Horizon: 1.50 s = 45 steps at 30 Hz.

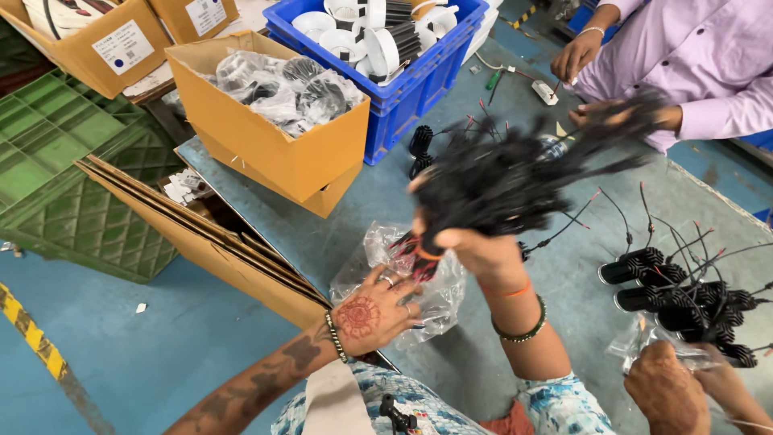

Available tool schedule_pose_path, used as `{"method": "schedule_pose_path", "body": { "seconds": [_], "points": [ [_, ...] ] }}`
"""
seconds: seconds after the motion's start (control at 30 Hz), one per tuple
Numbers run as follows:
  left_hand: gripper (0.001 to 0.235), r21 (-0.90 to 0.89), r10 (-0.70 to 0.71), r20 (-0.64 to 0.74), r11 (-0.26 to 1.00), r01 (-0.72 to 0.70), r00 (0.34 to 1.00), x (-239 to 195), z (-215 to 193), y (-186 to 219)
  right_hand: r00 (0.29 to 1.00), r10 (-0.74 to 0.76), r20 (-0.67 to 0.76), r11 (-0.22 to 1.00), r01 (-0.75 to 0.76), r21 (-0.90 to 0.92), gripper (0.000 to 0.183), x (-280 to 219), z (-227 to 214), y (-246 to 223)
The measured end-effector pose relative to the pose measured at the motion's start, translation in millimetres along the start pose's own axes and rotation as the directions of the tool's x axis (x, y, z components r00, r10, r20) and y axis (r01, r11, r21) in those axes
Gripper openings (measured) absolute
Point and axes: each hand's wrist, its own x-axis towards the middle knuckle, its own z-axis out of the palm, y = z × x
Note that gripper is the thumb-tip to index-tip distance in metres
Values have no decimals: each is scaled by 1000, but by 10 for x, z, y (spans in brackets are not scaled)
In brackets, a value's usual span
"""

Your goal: The person assembles small black finned components by attaching wires and securing them with zip ties. They handle multiple units, organize them on the table, and place some into plastic bags. A coworker is visible across the table performing similar assembly tasks.

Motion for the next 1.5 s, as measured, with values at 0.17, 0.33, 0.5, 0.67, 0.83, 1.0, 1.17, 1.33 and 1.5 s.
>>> {"method": "schedule_pose_path", "body": {
  "seconds": [0.17, 0.33, 0.5, 0.67, 0.83, 1.0, 1.17, 1.33, 1.5],
  "points": [
    [26, -148, -260, 127, 949, 278, 957, -35, -39, -90, 981, 195, -19, 951, -194, -242, 37, 44, 141, 382],
    [22, -172, -361, 101, 911, 374, 927, -60, -218, -128, 974, 125, -187, 898, -191, -396, 29, 90, -69, 692],
    [20, 29, -425, -206, 897, 440, 881, -83, -247, -271, 972, 6, -234, 856, -126, -501, 21, 44, -331, 722],
    [40, 270, -308, -348, 872, 410, 885, -1, 34, -639, 972, 33, -231, 894, -132, -429, 20, 41, -249, 820],
    [66, 58, -728, 299, 660, 749, 618, -19, 152, -1118, 997, -18, -71, 711, -37, -702, 40, 104, -187, 907],
    [67, -101, -592, 349, 747, 657, 727, -179, 50, -1243, 958, -133, 256, 297, 285, -911, 50, 115, -209, 1012],
    [53, -402, -202, 420, 832, 381, 885, -194, -181, -1294, 948, 35, 316, 608, 231, -760, 62, 1, -214, 1105],
    [76, -497, -402, 401, 659, 564, 823, -295, -376, -1239, 924, 133, 359, 665, 185, -724, 74, 3, -345, 1039],
    [82, -541, -284, 390, 699, 467, 876, -262, -549, -1244, 871, 348, 347, 500, 141, -855, 65, 1, -388, 923]
  ]
}}
